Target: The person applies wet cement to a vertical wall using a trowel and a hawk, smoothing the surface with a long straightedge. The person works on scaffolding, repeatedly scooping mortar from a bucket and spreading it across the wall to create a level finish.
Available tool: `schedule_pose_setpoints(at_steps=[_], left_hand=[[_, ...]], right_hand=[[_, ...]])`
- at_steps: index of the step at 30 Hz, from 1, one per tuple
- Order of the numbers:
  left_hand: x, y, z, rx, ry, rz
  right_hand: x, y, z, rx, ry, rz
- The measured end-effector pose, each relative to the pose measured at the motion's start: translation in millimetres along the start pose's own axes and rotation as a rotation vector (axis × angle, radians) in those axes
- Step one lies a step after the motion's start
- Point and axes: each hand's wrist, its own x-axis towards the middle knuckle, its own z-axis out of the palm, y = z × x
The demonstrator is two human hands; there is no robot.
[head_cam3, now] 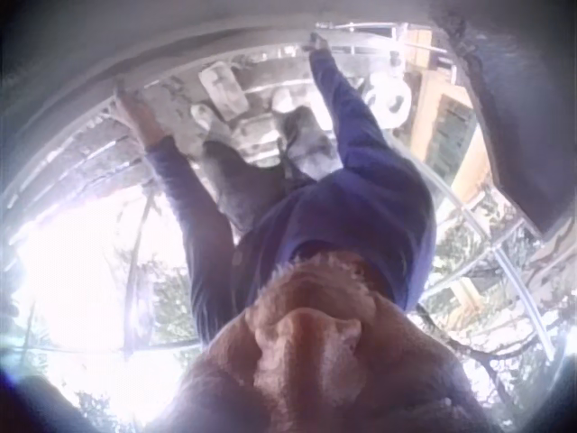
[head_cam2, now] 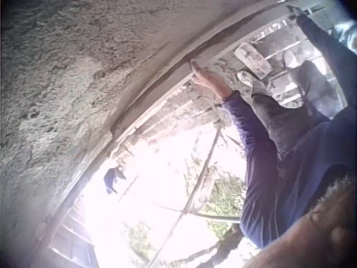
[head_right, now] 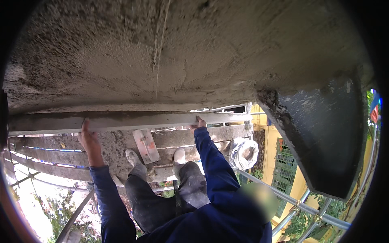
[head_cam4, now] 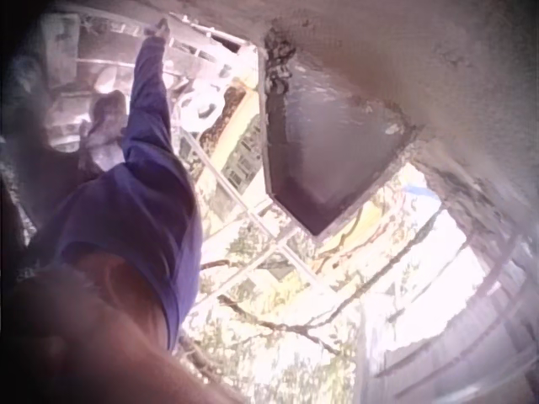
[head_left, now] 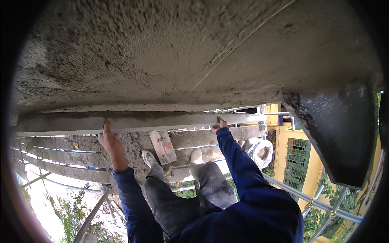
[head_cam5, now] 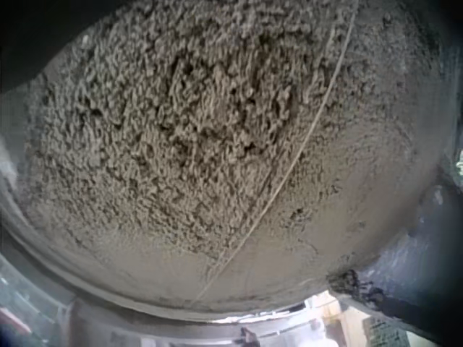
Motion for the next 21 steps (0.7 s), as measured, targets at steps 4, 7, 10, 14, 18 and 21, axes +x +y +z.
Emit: schedule_pose_setpoints(at_steps=[4, 7, 10, 14, 18, 21], left_hand=[[9.8, -10.5, 5.8, 0.120, 0.076, -0.008], [19.4, -11.8, 9.4, 0.011, 0.070, -0.013], [14.8, -2.4, 22.3, -0.117, 0.055, -0.047], [12.8, -8.8, 6.7, 0.149, -0.051, 0.206], [-9.9, 3.9, 20.6, 0.710, -0.144, 0.634], [-32.5, 30.8, 37.6, 0.708, -0.125, 0.711]], right_hand=[[20.0, 3.1, 16.1, 0.051, -0.095, -0.010], [30.3, 3.0, 28.5, 0.051, -0.097, -0.022], [29.4, -7.4, 31.3, -0.051, -0.098, -0.058], [17.7, -28.7, 33.6, 0.008, -0.104, -0.098], [-24.4, -72.3, 17.5, 0.021, -0.093, -0.164], [-72.1, -99.5, 20.3, 0.036, -0.107, -0.180]])
